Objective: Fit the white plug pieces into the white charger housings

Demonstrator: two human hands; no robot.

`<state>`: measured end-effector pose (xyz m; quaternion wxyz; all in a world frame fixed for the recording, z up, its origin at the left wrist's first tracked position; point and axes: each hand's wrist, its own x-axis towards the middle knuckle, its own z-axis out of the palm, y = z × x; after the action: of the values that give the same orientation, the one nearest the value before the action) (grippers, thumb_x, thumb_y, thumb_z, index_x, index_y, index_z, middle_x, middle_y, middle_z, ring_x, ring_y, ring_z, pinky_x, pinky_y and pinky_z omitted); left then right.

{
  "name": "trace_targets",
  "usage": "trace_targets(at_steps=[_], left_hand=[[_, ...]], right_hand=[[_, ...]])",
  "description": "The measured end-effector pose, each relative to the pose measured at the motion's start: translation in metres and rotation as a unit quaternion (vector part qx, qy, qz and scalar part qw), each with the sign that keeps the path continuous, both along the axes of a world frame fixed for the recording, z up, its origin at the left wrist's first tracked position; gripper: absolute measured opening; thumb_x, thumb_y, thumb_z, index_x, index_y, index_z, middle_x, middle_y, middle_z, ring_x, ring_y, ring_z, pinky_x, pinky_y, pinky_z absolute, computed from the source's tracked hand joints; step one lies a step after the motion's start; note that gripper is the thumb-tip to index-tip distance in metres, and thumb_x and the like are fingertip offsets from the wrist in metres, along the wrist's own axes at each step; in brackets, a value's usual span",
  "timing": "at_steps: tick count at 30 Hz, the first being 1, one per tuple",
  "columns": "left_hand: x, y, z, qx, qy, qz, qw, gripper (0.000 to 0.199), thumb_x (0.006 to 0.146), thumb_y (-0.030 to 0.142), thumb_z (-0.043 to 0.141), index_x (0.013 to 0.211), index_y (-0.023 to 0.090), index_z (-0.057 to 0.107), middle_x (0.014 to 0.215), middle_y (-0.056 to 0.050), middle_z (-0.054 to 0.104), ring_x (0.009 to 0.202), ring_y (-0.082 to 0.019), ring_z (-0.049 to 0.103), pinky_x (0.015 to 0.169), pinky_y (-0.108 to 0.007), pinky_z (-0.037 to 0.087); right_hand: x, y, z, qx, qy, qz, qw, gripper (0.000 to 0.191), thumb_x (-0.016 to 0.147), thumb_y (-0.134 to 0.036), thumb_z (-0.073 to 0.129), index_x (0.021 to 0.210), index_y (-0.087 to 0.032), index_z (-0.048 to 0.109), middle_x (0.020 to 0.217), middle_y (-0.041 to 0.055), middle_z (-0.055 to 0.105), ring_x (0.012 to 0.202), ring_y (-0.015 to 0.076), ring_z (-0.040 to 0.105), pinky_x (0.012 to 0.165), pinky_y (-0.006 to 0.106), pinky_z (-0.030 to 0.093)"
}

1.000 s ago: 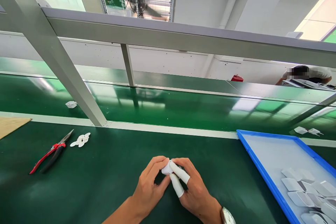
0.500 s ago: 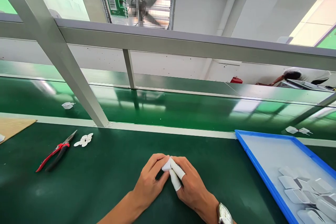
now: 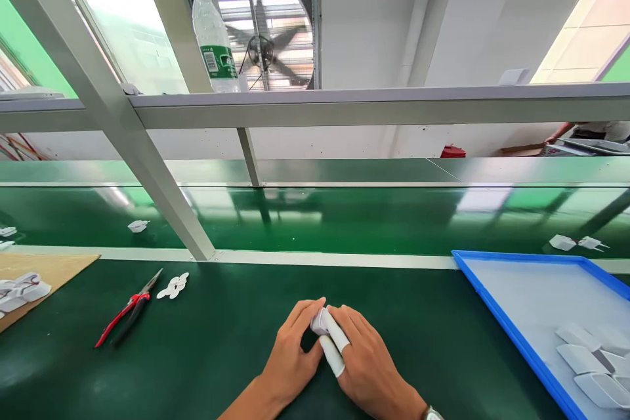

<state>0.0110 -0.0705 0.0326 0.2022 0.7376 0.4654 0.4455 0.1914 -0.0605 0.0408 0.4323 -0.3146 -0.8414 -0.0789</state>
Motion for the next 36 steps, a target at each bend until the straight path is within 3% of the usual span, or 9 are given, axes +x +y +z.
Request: trace_targets(at_steps=[3,6,11,15,19,22,27,31,36], left_hand=[[-0.007,0.025,0.002,-0.074,0.008,-0.002,0.997,0.041,0.087,0.016,0.064,0.125,0.031,0.065,0.121,-0.004,0.065,0.106,-0.019,0.068,0.095,-0.033,0.06],[-0.019,0.082,0.009,-0.108,0.035,0.059,0.992,0.037,0.082,0.019,0.068,0.117,0.027,0.069,0.115,-0.004,0.066,0.099,-0.019,0.068,0.092,-0.034,0.059],[-0.043,0.189,0.016,-0.116,0.077,0.174,0.975,0.029,0.082,0.024,0.073,0.11,0.018,0.069,0.106,-0.008,0.07,0.1,-0.024,0.065,0.096,-0.044,0.054],[-0.059,0.222,0.008,-0.153,0.092,0.231,0.956,0.024,0.094,0.034,0.069,0.107,0.014,0.066,0.103,-0.005,0.07,0.094,-0.021,0.068,0.089,-0.043,0.056],[-0.074,0.212,0.006,-0.156,0.088,0.256,0.95,0.048,0.08,0.025,0.077,0.124,0.015,0.06,0.114,-0.011,0.068,0.1,-0.026,0.069,0.091,-0.044,0.057],[-0.079,0.185,0.012,-0.118,0.082,0.253,0.957,0.061,0.079,0.025,0.069,0.137,0.015,0.051,0.131,-0.017,0.061,0.116,-0.031,0.064,0.1,-0.049,0.053],[-0.057,0.104,0.016,-0.081,0.075,0.149,0.983,0.036,0.089,0.034,0.058,0.123,0.021,0.063,0.116,-0.009,0.068,0.098,-0.022,0.069,0.088,-0.039,0.06],[-0.029,0.05,0.002,-0.079,0.061,0.02,0.995,0.023,0.089,0.032,0.062,0.109,0.028,0.072,0.11,-0.004,0.072,0.084,-0.017,0.071,0.076,-0.031,0.063],[-0.033,0.045,-0.03,0.001,0.061,-0.029,0.998,0.02,0.091,0.042,0.063,0.104,0.034,0.076,0.109,-0.003,0.076,0.094,-0.023,0.076,0.081,-0.034,0.066]], right_hand=[[0.005,0.005,0.002,-0.012,0.021,-0.023,0.999,0.043,0.099,-0.016,0.052,0.141,-0.007,0.052,0.126,0.0182,0.069,0.116,0.0283,0.066,0.098,0.044,0.06],[0.008,0.01,-0.011,-0.016,0.0,-0.041,0.999,0.045,0.098,-0.014,0.053,0.142,-0.007,0.053,0.133,0.0186,0.066,0.123,0.0301,0.063,0.102,0.048,0.058],[0.008,0.024,-0.054,-0.047,-0.089,-0.009,0.995,0.016,0.092,-0.023,0.065,0.093,-0.014,0.077,0.137,0.0175,0.065,0.125,0.0356,0.062,0.101,0.052,0.059],[0.014,0.039,-0.07,-0.11,-0.16,0.007,0.981,0.02,0.09,-0.033,0.072,0.082,-0.016,0.079,0.142,0.0144,0.063,0.129,0.0342,0.06,0.106,0.048,0.056],[0.019,0.044,-0.07,-0.156,-0.169,0.004,0.973,0.018,0.092,-0.029,0.068,0.089,-0.015,0.08,0.144,0.0149,0.061,0.132,0.0335,0.058,0.111,0.049,0.05],[0.018,0.042,-0.074,-0.132,-0.141,0.012,0.981,0.013,0.085,-0.027,0.073,0.086,-0.015,0.079,0.139,0.0172,0.064,0.126,0.0357,0.061,0.108,0.052,0.052],[0.015,0.036,-0.076,-0.087,-0.145,0.012,0.986,0.013,0.075,-0.015,0.07,0.087,-0.017,0.076,0.133,0.0146,0.068,0.121,0.0344,0.062,0.103,0.05,0.055],[0.014,0.026,-0.055,-0.127,-0.174,-0.006,0.976,0.019,0.079,-0.011,0.063,0.094,-0.015,0.074,0.127,0.0142,0.068,0.116,0.0302,0.061,0.1,0.043,0.054],[0.014,0.026,-0.025,-0.174,-0.228,-0.024,0.958,0.022,0.093,-0.025,0.059,0.109,-0.014,0.068,0.127,0.0094,0.065,0.112,0.0246,0.058,0.097,0.036,0.053]])
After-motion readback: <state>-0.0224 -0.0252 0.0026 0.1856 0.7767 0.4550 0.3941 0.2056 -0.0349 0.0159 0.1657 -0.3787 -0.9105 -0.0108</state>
